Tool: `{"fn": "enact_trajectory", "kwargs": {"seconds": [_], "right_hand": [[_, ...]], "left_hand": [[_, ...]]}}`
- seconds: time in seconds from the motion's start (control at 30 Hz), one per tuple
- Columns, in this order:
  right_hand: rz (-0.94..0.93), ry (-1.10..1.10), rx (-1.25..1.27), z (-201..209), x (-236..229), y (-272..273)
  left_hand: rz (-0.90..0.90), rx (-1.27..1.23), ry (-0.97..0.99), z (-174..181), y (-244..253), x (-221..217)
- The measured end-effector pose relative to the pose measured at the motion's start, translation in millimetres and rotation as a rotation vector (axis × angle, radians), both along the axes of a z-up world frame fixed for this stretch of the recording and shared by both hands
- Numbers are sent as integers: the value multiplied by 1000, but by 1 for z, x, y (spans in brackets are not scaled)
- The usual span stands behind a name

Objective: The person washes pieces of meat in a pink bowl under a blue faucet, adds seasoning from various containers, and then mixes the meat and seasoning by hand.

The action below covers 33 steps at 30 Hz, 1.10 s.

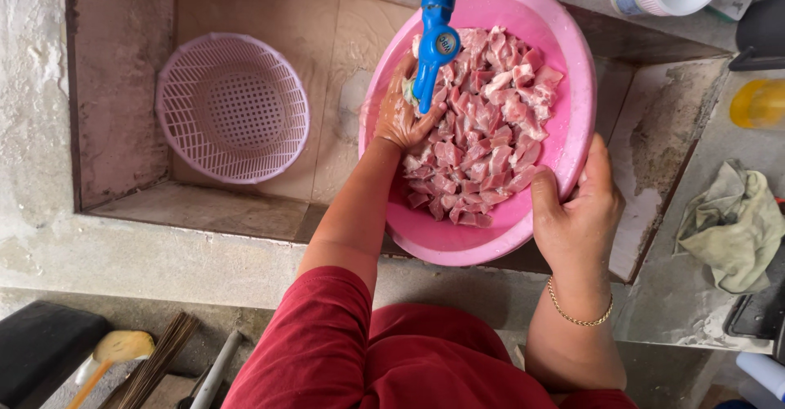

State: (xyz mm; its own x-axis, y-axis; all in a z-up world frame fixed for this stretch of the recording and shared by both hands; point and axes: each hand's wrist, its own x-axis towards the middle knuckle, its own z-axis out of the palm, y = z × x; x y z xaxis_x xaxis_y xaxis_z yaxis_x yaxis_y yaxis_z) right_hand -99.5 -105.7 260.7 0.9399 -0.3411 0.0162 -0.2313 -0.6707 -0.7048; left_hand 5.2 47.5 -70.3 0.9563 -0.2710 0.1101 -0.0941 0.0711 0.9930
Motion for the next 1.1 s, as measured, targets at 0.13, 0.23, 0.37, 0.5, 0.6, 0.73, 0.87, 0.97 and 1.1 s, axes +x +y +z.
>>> {"fn": "enact_trajectory", "kwargs": {"seconds": [0.13, 0.23, 0.37, 0.5, 0.6, 0.73, 0.87, 0.97, 1.1], "right_hand": [[-3, 9, 36, -2, -4, -1], [-34, 32, 70, -1, -2, 0], [-6, 4, 73, 0, 1, 2], [12, -2, 40, 2, 4, 9], [7, 2, 55, 5, 7, 17], [3, 14, 53, 6, 10, 24], [19, 2, 48, 4, 12, 28], [42, -8, 93, 1, 12, 32], [82, -46, 128, -1, 14, 39]], "left_hand": [[18, 147, -19, -2, 1, -4], [44, 136, 15, 3, 2, -3], [39, 121, 17, 6, 1, -4], [71, 154, -12, 5, 1, -2], [80, 412, -108, 6, 6, -1], [71, 371, -58, 10, 9, -2], [81, 375, -54, 15, 10, 1], [77, 354, -69, 15, 14, 2], [84, 323, -91, 12, 18, 2]]}}
